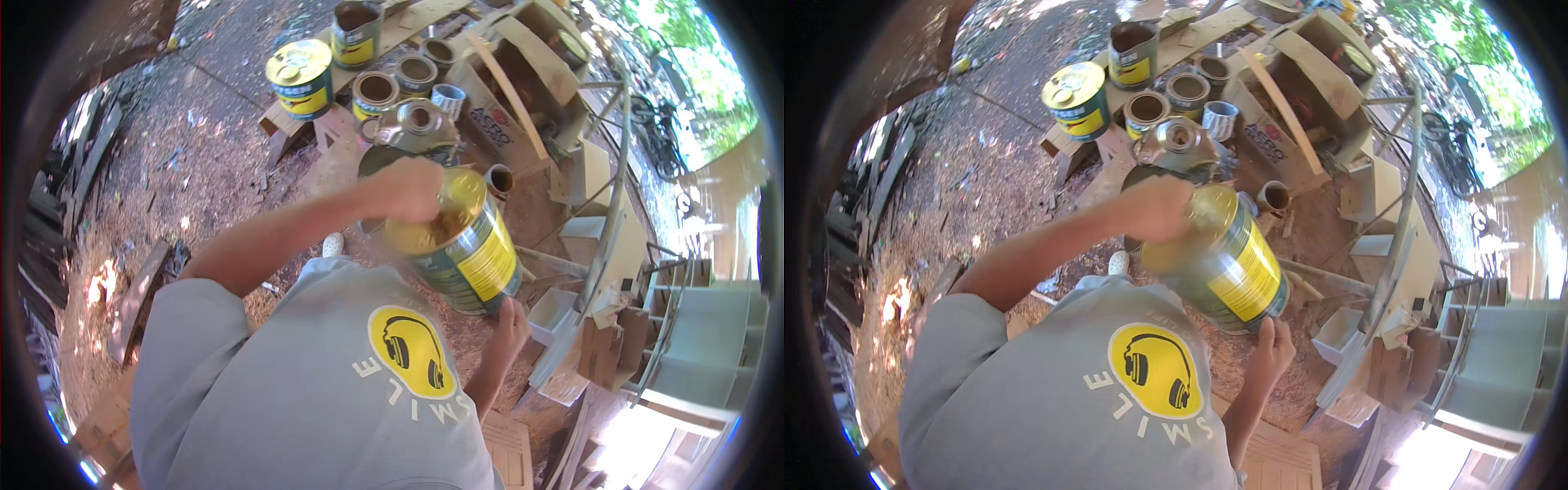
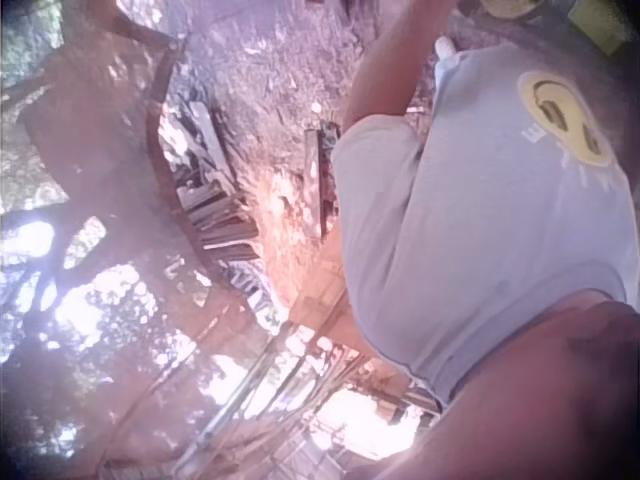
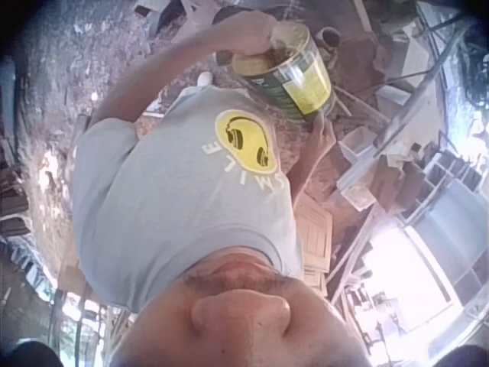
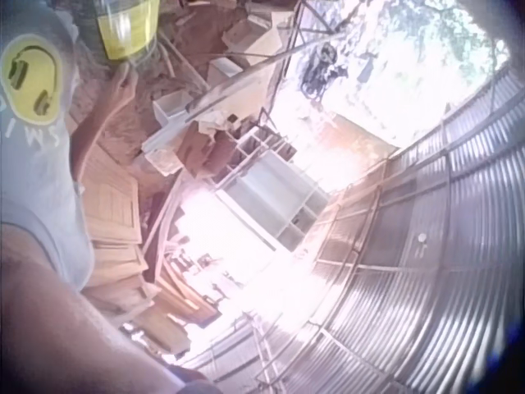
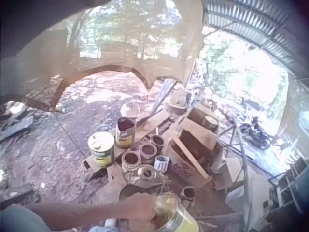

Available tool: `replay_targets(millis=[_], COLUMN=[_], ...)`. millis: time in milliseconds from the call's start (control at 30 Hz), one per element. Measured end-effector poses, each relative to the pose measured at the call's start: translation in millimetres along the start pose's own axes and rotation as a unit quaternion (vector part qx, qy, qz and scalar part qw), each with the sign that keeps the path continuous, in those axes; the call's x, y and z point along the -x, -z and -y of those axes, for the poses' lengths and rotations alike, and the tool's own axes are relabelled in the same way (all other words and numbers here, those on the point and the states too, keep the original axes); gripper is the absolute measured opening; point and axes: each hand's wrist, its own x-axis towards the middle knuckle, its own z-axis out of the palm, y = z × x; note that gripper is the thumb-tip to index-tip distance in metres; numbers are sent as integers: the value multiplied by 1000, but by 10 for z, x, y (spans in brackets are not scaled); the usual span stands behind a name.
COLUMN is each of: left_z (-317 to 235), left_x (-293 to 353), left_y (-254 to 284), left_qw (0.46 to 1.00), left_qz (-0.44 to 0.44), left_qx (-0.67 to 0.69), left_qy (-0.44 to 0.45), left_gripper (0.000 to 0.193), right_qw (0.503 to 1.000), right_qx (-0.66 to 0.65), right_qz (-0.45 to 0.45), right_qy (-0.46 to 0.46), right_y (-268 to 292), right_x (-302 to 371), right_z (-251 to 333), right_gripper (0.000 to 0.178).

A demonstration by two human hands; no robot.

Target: The person opens a yellow paint can with a wooden stick, stirs the contents, and pours some into a metal container. They then open a smaller can, scrape its contents into the metal container, and stir the mixture with the stick.

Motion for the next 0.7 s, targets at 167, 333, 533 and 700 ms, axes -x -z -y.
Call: replay_targets(millis=[167, 333, 533, 700], left_z=[-348, -202, -675, -760], left_x=[-97, -242, -390, -501], left_y=[-754, -2027, -1932, -1572], left_qw=[993, 937, 944, 901], left_qz=[-20, -209, -71, -23], left_qx=[-81, -175, -278, -405], left_qy=[-83, -218, -160, -155], left_gripper=[20, 35, 32, 31], right_qw=[963, 938, 954, 993], right_qx=[-238, -290, -113, 19], right_qz=[49, 109, 223, 107], right_qy=[-117, -155, -165, 44], right_y=[-257, -554, -673, -884], right_x=[55, 189, -117, -469], right_z=[-961, -1710, -2036, -1365], right_gripper=[43, 53, 49, 58])
